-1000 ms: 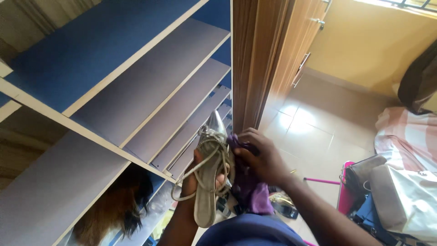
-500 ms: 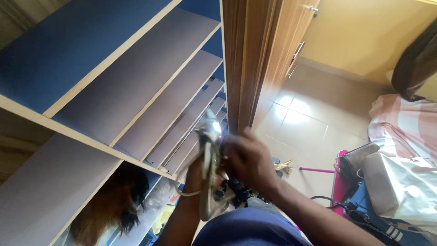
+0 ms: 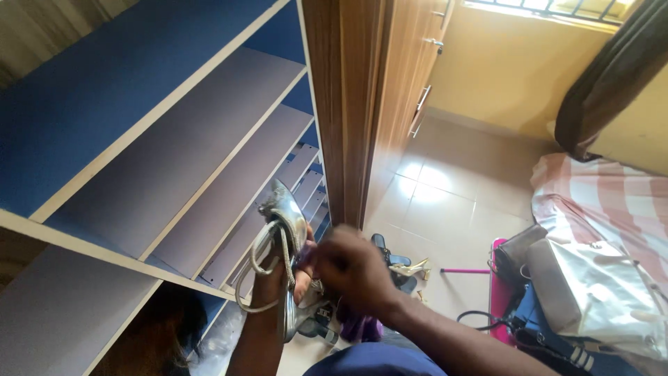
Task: Cleaning various pairs of shoes and placing them on a shelf.
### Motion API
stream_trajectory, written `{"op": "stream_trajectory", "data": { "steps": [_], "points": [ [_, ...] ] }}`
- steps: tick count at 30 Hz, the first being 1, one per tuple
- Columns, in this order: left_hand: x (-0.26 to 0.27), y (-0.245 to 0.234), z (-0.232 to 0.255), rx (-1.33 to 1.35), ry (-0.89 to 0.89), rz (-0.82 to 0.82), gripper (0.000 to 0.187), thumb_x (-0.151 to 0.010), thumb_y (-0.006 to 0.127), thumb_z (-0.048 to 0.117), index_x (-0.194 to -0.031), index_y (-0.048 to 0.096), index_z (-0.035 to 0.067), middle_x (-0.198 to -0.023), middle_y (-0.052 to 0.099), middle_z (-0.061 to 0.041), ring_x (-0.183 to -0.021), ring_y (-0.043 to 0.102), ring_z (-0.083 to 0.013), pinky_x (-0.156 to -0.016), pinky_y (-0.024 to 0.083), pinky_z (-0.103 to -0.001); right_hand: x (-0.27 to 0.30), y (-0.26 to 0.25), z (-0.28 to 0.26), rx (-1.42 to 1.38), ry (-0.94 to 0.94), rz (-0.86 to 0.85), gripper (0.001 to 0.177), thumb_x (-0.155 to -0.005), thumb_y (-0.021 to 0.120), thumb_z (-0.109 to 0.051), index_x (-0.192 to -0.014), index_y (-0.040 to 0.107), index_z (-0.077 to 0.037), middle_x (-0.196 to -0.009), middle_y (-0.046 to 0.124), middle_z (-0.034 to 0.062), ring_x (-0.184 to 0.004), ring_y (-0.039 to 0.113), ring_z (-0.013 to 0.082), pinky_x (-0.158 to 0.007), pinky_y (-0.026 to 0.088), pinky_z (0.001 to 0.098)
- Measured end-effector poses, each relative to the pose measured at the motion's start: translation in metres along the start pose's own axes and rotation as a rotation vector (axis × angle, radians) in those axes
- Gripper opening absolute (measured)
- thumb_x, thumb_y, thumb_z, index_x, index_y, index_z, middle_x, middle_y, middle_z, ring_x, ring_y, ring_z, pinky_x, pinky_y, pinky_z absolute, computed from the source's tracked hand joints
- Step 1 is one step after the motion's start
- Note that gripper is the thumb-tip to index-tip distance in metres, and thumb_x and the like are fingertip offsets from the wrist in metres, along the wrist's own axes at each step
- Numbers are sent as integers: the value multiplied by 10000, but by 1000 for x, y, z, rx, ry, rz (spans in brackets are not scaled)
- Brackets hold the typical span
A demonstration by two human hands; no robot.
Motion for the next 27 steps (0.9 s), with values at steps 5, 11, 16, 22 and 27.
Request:
{"op": "stream_trajectory", "data": {
  "steps": [5,11,16,22,27],
  "points": [
    [81,-184,17,-376,298,437,451,-1148,654,350,-1357,597,-46,-999,669,-280,-702,760,-343,-555,670,-378,-1,-7,22,-73,221,174,137,-871,756,-82,-950,650,-47,-879,667,88,-753,680,167,-648,560,320],
    [-15,-69,10,-89,207,329,433,-1022,700,249,-1324,579,-37,-1135,661,-204,-942,703,-276,-811,611,-334,-4,-26,41,3,232,171,166,-842,778,-75,-987,706,-39,-885,713,98,-765,694,196,-661,580,335],
    [27,-79,-5,-134,231,456,458,-934,715,205,-1306,566,-15,-1185,666,-156,-1065,677,-239,-932,591,-338,-12,-36,-2,77,100,254,259,-888,726,-127,-1116,653,-29,-1003,706,88,-863,748,205,-721,629,325],
    [43,-96,-10,-408,217,578,466,-930,686,213,-1336,558,24,-1170,679,-148,-1043,686,-237,-901,607,-368,-34,-59,0,333,52,224,184,-901,721,-114,-1078,749,-74,-985,709,115,-826,728,245,-713,600,361],
    [35,-92,-15,-474,126,556,468,-942,665,200,-1371,551,51,-1188,684,-140,-1041,686,-227,-903,607,-363,-20,-49,4,257,-93,93,205,-930,683,-107,-1131,723,-91,-1023,686,111,-863,717,239,-732,602,342]
  ]
}}
Point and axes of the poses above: each hand's wrist, its own x-axis away from the middle knuckle, its own y-axis out of the palm, z = x × y, the point moved 10 cm from there along -x, towards the middle knuckle
